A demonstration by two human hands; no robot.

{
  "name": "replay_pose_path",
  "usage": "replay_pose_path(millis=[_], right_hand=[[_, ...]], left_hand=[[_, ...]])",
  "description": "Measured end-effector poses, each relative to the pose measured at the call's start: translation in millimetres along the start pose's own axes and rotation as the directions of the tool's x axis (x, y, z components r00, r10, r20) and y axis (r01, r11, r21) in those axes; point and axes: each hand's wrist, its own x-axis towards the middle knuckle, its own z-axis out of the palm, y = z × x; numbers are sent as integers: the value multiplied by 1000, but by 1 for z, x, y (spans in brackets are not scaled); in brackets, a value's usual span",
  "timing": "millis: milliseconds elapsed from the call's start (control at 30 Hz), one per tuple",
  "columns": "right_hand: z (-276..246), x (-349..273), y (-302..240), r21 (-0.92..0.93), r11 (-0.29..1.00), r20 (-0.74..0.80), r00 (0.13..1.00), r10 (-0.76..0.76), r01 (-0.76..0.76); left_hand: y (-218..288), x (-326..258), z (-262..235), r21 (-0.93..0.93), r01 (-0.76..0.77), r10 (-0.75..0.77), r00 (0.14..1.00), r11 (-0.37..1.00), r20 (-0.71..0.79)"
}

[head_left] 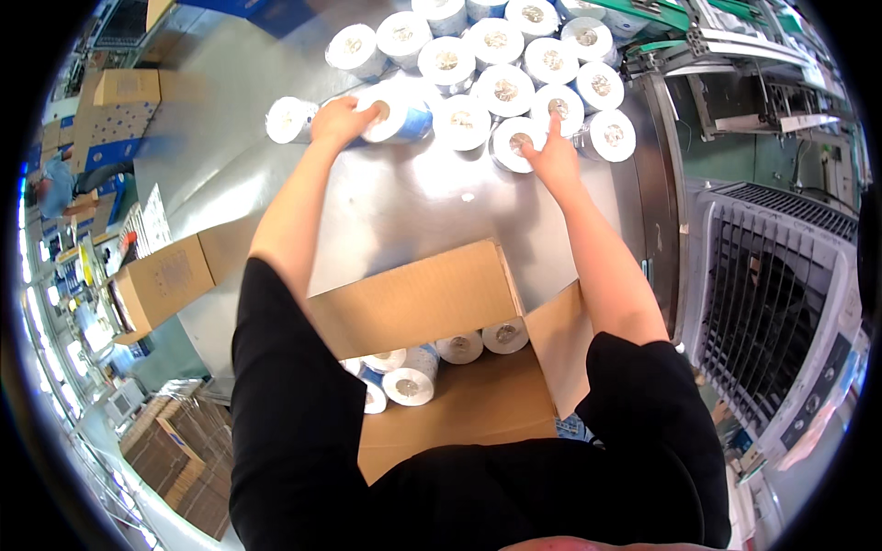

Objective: The person packs rolls of toilet paper into cardboard boxes on a factory floor. They pick up rolls from a metal table, place them into a box, and then close the box flaps. The process is repeated for multiple boxes.

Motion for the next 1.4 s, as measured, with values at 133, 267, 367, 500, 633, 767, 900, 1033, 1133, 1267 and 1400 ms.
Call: replay_pose_path(millis=[133,267,367,500,633,767,900,1033,1133,1267,1400], right_hand=[[-4,19,13,-38,999,20,999,-31,32],[-63,-1,15,14,994,20,994,-109,109],[-133,-58,-11,89,967,-159,962,-224,240],[-211,-186,-83,433,701,-355,822,-446,567],[-219,-298,-102,47,308,4,308,-951,950],[-169,-374,-103,88,330,515,241,-823,940],[-97,-369,-85,-260,423,682,476,-556,868],[-85,-350,-79,-68,503,612,434,-661,862],[-127,-320,-87,224,609,174,583,-793,761],[-161,-175,-40,-116,806,-384,722,-575,580],[-131,-59,68,-666,712,-107,916,-386,223]], left_hand=[[-31,-116,-80,-676,-94,29,994,731,-107],[-58,-287,-130,-965,-160,110,984,208,-139],[-51,-380,-82,-958,169,258,939,232,228],[6,-412,3,-530,-51,309,857,846,412],[-23,-407,132,-87,-620,621,784,779,-28],[-38,-399,155,-612,-369,455,890,700,-16],[-55,-415,137,256,-635,636,766,729,91],[-49,-415,97,70,-637,603,755,768,257],[-8,-386,-1,-305,-542,617,738,783,273],[34,-294,-51,96,-711,703,649,696,-293],[61,-164,-13,465,-783,900,427,414,-82]])
